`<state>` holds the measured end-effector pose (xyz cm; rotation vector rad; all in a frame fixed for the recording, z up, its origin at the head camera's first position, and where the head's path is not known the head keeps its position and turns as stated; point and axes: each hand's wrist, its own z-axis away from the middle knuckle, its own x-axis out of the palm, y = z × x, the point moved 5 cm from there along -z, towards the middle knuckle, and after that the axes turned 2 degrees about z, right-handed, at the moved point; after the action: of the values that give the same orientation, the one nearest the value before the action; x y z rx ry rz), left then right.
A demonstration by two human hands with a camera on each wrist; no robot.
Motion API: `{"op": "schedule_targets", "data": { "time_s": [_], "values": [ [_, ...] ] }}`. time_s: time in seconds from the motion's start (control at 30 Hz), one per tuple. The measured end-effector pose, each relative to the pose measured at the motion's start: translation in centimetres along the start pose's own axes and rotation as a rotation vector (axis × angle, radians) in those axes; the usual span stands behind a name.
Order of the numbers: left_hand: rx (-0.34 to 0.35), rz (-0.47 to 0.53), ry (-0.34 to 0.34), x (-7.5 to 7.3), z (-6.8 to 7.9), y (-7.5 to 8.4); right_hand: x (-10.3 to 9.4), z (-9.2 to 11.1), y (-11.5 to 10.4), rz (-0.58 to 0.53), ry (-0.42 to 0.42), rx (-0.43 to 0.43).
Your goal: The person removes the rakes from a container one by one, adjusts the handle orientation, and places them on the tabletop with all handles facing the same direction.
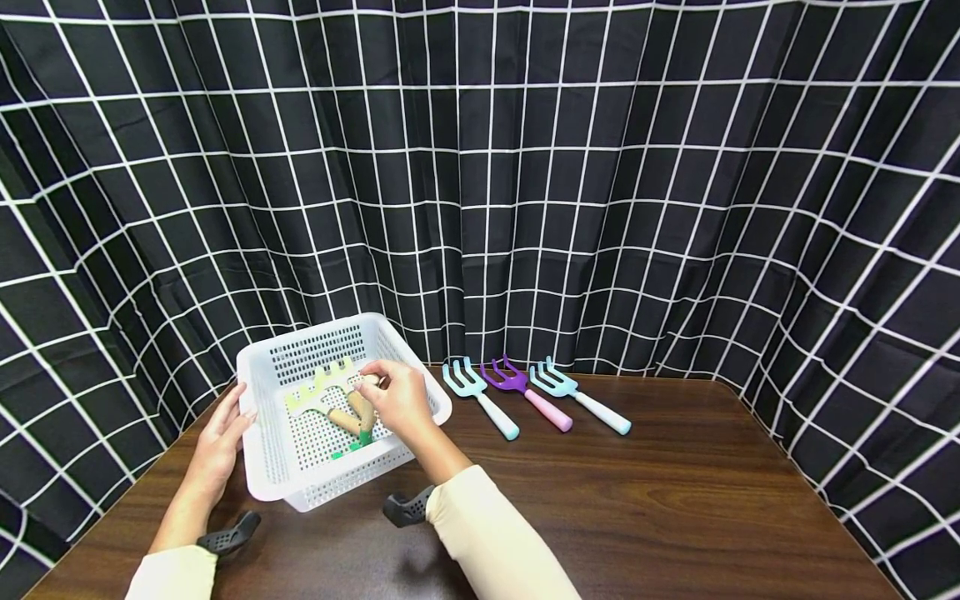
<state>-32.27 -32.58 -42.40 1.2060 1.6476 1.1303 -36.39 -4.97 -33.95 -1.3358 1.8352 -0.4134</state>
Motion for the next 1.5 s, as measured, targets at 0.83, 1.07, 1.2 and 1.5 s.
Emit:
{"op": "schedule_targets", "data": {
  "time_s": [0.83,1.07,1.2,1.5],
  "values": [
    [0.009,-0.003,-0.004,-0.1,-0.1,-0.1,-4.2,2.2,-0.5,-0.384,0.123,0.09],
    [0.003,-0.004,-0.006,-0.2,-0.2,-0.2,-5.9,2.6,1.8,-0.426,0.141,0.122],
    [-0.008,-0.007,-0.006,-0.1,-0.1,-0.1,-7.1,2.8,3.0,-0.457,0.162,0.133],
    [-0.009,0.012,0.002,-0.1,-0.2,-0.1,-9.6,3.5,4.5,-0.501,0.21,0.132]
  ]
}}
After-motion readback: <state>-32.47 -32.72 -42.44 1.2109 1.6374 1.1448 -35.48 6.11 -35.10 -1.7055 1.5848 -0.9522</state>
